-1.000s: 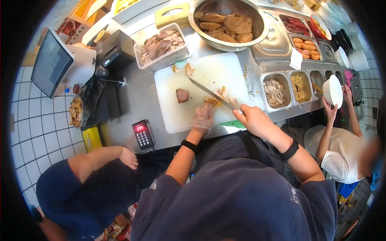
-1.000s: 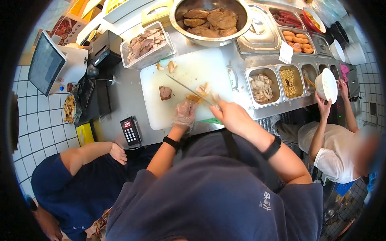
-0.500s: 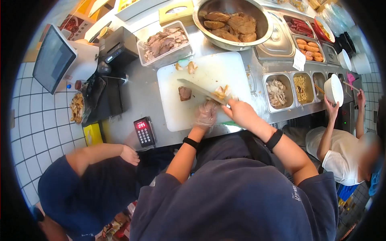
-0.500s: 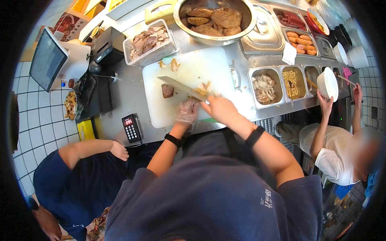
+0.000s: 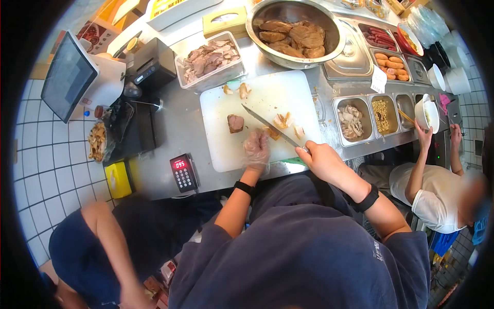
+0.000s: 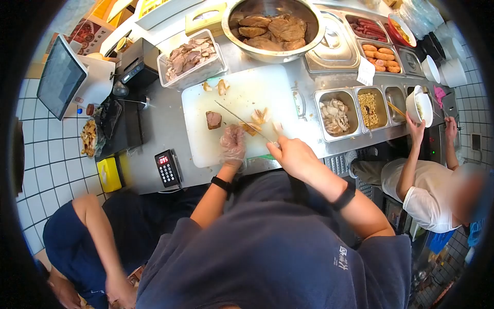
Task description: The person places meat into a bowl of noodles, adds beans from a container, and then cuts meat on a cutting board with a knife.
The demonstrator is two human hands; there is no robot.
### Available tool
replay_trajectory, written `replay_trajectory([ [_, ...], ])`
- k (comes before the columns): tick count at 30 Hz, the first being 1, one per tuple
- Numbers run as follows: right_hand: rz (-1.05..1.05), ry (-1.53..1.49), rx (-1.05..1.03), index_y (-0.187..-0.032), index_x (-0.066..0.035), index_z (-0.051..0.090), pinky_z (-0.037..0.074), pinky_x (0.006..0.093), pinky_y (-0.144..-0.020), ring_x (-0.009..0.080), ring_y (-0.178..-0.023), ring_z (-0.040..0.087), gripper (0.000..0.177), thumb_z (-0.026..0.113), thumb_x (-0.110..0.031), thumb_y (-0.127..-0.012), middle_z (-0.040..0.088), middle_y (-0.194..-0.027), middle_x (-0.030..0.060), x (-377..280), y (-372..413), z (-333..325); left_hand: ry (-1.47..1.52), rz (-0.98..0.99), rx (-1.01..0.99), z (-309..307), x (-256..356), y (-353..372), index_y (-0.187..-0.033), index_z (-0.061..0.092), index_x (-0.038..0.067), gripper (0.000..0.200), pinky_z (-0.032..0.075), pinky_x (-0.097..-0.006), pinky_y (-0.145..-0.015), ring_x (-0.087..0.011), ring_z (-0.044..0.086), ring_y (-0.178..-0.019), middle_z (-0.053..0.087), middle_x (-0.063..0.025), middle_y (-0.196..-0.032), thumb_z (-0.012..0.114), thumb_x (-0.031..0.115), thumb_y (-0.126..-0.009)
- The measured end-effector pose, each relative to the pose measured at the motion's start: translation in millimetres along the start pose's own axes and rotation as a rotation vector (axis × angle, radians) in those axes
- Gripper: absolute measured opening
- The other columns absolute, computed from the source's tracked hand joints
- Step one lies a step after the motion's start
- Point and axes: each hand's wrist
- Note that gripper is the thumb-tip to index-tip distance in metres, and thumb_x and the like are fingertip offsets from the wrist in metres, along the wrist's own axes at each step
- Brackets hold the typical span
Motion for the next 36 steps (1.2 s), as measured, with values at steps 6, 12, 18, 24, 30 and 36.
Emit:
replay_trajectory([
  [6, 0.025, 0.099, 0.023, -0.090, 0.002, 0.058, 0.049, 0.0488, -0.072, 0.0430, -0.078, 0.062, 0.045, 0.046, -0.041, -0.094, 0.063, -0.074, 0.0255, -7, 0, 7, -0.005, -0.003, -0.059, -2, -9, 4, -0.082, 0.057, 0.002, 0.007, 0.038, -0.0266, -0.049, -0.0111, 0.044, -0.052, 0.050, -0.0024, -0.060, 0.062, 0.004, -0.086],
  [12, 0.019, 0.217, -0.004, -0.091, 0.002, 0.057, 0.050, 0.0495, -0.072, 0.0430, -0.077, 0.062, 0.042, 0.046, -0.039, -0.094, 0.064, -0.075, 0.0249, -14, -5, 14, -0.058, -0.025, -0.045, -5, 0, -1, -0.072, 0.057, 0.005, 0.010, 0.040, -0.0365, -0.047, -0.0277, 0.050, -0.049, 0.050, -0.0125, -0.058, 0.062, 0.005, -0.081],
  [18, -0.078, 0.214, 0.088, -0.087, 0.001, 0.053, 0.048, 0.0508, -0.060, 0.0435, -0.065, 0.061, 0.038, 0.049, -0.036, -0.094, 0.061, -0.065, 0.0241, -9, -11, 26, -0.107, -0.115, -0.115, -7, 1, 2, -0.071, 0.058, 0.004, 0.010, 0.042, -0.0366, -0.049, -0.0274, 0.051, -0.049, 0.051, -0.0126, -0.059, 0.061, 0.004, -0.081],
  [24, -0.246, 0.114, 0.228, -0.085, 0.001, 0.055, 0.047, 0.0517, -0.061, 0.0455, -0.065, 0.059, 0.036, 0.052, -0.035, -0.092, 0.061, -0.067, 0.0254, 21, -57, 48, -0.185, 0.056, -0.011, -2, 5, -3, -0.069, 0.057, 0.004, 0.015, 0.038, -0.0309, -0.045, -0.0185, 0.045, -0.043, 0.049, -0.0081, -0.052, 0.064, 0.006, -0.082],
  [30, -0.146, -0.185, 0.145, -0.084, 0.003, 0.059, 0.048, 0.0456, -0.066, 0.0430, -0.071, 0.060, 0.043, 0.050, -0.038, -0.093, 0.061, -0.070, 0.0249, 34, -57, 11, -0.076, 0.018, 0.016, 5, -15, 7, -0.076, 0.055, 0.005, 0.011, 0.038, -0.0301, -0.045, -0.0168, 0.045, -0.045, 0.050, -0.0069, -0.056, 0.063, 0.003, -0.082],
  [36, -0.114, -0.253, 0.169, -0.077, 0.002, 0.055, 0.042, 0.0364, -0.051, 0.0275, -0.056, 0.055, 0.044, 0.050, -0.038, -0.095, 0.055, -0.061, 0.0158, 62, -39, -18, -0.180, -0.006, -0.027, -1, 7, 1, -0.077, 0.049, 0.007, 0.013, 0.042, -0.0414, -0.052, -0.0301, 0.052, -0.054, 0.052, -0.0118, -0.061, 0.060, 0.009, -0.083],
])
Point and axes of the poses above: each hand's wrist, its own y-axis away from the middle knuckle, its own z-axis out of the palm, x = y × z
